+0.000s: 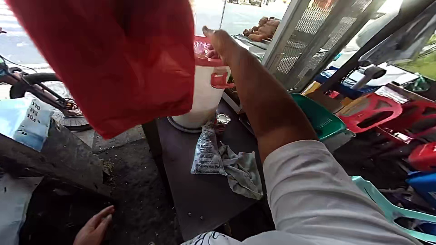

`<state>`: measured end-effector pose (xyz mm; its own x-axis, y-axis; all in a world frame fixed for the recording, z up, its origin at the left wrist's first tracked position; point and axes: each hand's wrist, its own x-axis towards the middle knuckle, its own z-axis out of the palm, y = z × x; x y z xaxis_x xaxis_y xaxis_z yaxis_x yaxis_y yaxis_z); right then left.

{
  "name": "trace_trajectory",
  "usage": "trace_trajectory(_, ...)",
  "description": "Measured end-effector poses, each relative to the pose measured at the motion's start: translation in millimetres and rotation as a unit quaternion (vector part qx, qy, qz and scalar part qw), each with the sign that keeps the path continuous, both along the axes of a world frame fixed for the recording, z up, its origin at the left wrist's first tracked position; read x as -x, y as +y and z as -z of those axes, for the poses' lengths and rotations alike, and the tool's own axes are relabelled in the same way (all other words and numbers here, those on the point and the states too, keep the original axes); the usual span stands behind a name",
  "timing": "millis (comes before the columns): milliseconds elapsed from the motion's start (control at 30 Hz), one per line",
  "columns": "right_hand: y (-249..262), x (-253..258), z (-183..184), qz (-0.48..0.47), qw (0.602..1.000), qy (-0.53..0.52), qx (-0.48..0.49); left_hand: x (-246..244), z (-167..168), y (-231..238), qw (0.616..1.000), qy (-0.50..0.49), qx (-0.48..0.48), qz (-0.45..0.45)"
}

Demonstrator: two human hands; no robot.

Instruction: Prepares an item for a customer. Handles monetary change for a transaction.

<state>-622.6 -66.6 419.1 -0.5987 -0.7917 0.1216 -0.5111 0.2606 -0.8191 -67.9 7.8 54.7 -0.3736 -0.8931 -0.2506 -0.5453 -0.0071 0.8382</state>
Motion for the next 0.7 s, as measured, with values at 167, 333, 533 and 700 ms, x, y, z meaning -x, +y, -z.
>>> trace_trajectory(167,100,52,16,-0.146,0.98,0.008,0.138,88,-56,64,0.985,0.086,0.136,-0.064)
trace_trajectory(333,253,105,134,-0.254,0.967,-0.006,0.02,160,-74,119,0.972,0.141,0.175,-0.067)
trace_trajectory(533,296,120,238,-0.257,0.948,-0.139,-0.124,265,-112,118,0.966,0.048,0.253,0.007)
trace_trajectory(700,261,131,225,-0.174,0.983,-0.009,-0.051,327,-40,117,0.967,0.035,0.248,0.04)
